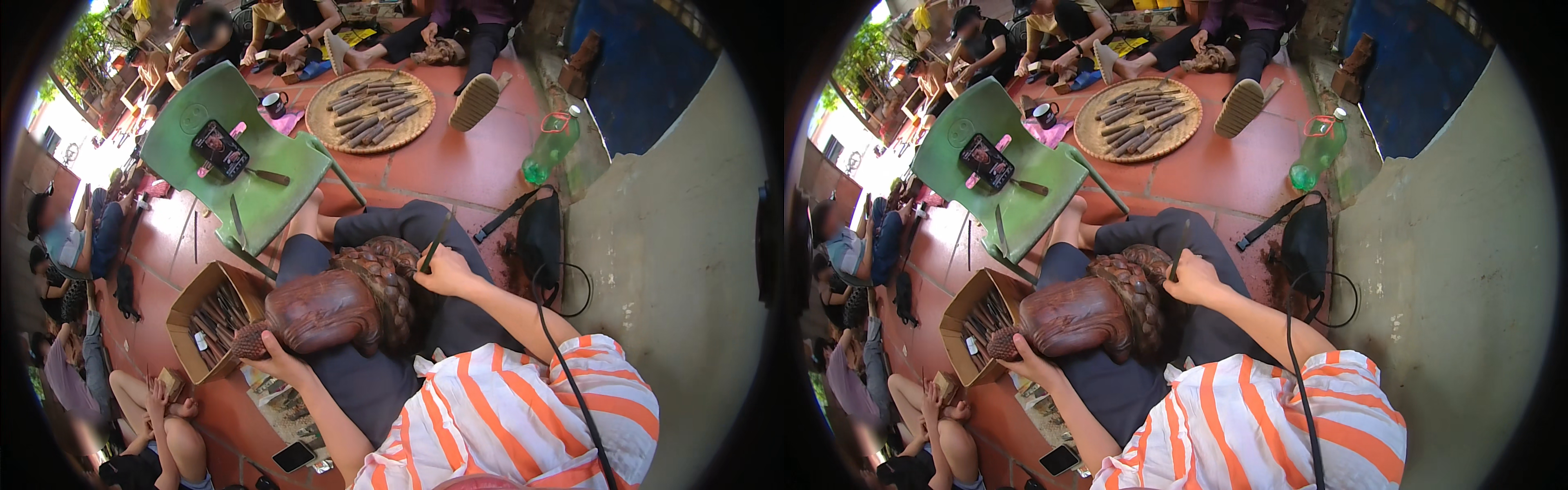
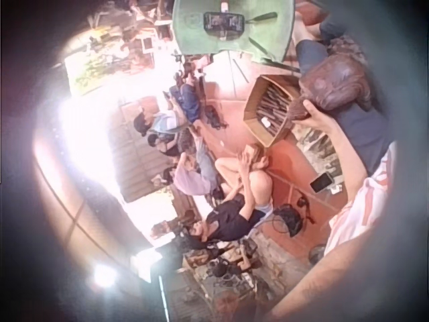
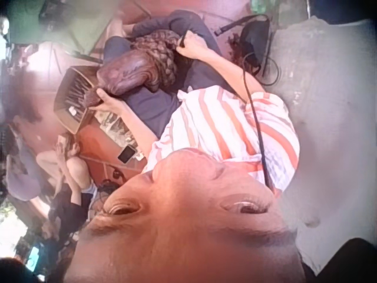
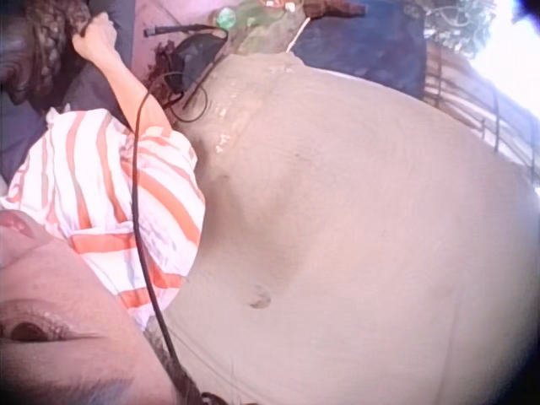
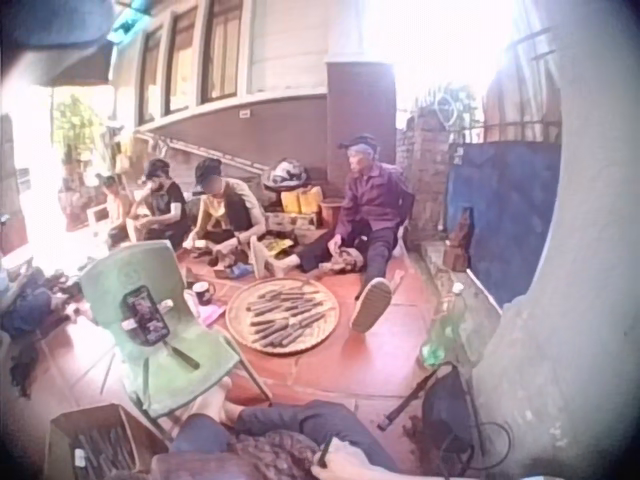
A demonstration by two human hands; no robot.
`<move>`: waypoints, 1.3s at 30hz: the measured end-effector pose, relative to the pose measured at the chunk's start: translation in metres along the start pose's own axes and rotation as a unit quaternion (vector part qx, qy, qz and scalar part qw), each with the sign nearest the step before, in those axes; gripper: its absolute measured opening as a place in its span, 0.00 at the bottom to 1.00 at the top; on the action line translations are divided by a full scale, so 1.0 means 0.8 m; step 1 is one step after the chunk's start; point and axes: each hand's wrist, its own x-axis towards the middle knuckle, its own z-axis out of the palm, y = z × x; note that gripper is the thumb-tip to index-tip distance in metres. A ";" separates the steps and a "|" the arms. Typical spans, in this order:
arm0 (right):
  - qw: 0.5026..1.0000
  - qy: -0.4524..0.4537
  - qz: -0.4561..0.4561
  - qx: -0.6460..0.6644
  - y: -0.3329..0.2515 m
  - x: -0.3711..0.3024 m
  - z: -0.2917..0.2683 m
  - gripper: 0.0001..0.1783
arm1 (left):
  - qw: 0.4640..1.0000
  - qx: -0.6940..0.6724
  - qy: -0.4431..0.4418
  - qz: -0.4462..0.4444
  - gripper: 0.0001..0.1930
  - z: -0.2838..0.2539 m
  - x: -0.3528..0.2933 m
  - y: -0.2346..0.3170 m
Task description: The person sits on the floor and carves a large wooden object resting on their lap using a small carving knife. They repeatedly scrape and refine the surface of the object, occasionally pausing to adjust their grip or inspect the work.
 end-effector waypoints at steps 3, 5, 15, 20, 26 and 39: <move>0.993 -0.097 0.059 0.042 0.007 0.016 -0.009 0.10 | 1.000 -0.008 0.004 0.007 0.33 0.000 0.002 -0.002; 0.984 -0.134 0.098 0.059 0.003 0.023 -0.019 0.11 | 1.000 -0.010 0.005 0.012 0.33 0.001 0.003 0.001; 0.984 -0.150 0.088 0.048 0.004 0.017 -0.019 0.12 | 1.000 -0.005 0.005 0.014 0.33 0.001 -0.001 0.005; 1.000 -0.017 -0.003 0.025 -0.003 0.002 -0.006 0.11 | 1.000 -0.008 0.006 0.010 0.33 0.006 -0.003 0.009; 0.987 -0.141 0.057 0.054 0.005 0.020 -0.022 0.11 | 1.000 0.000 -0.005 0.026 0.32 -0.002 -0.001 0.006; 0.981 -0.144 0.108 0.074 0.000 0.023 -0.033 0.11 | 1.000 0.002 0.003 0.026 0.31 0.004 -0.003 0.008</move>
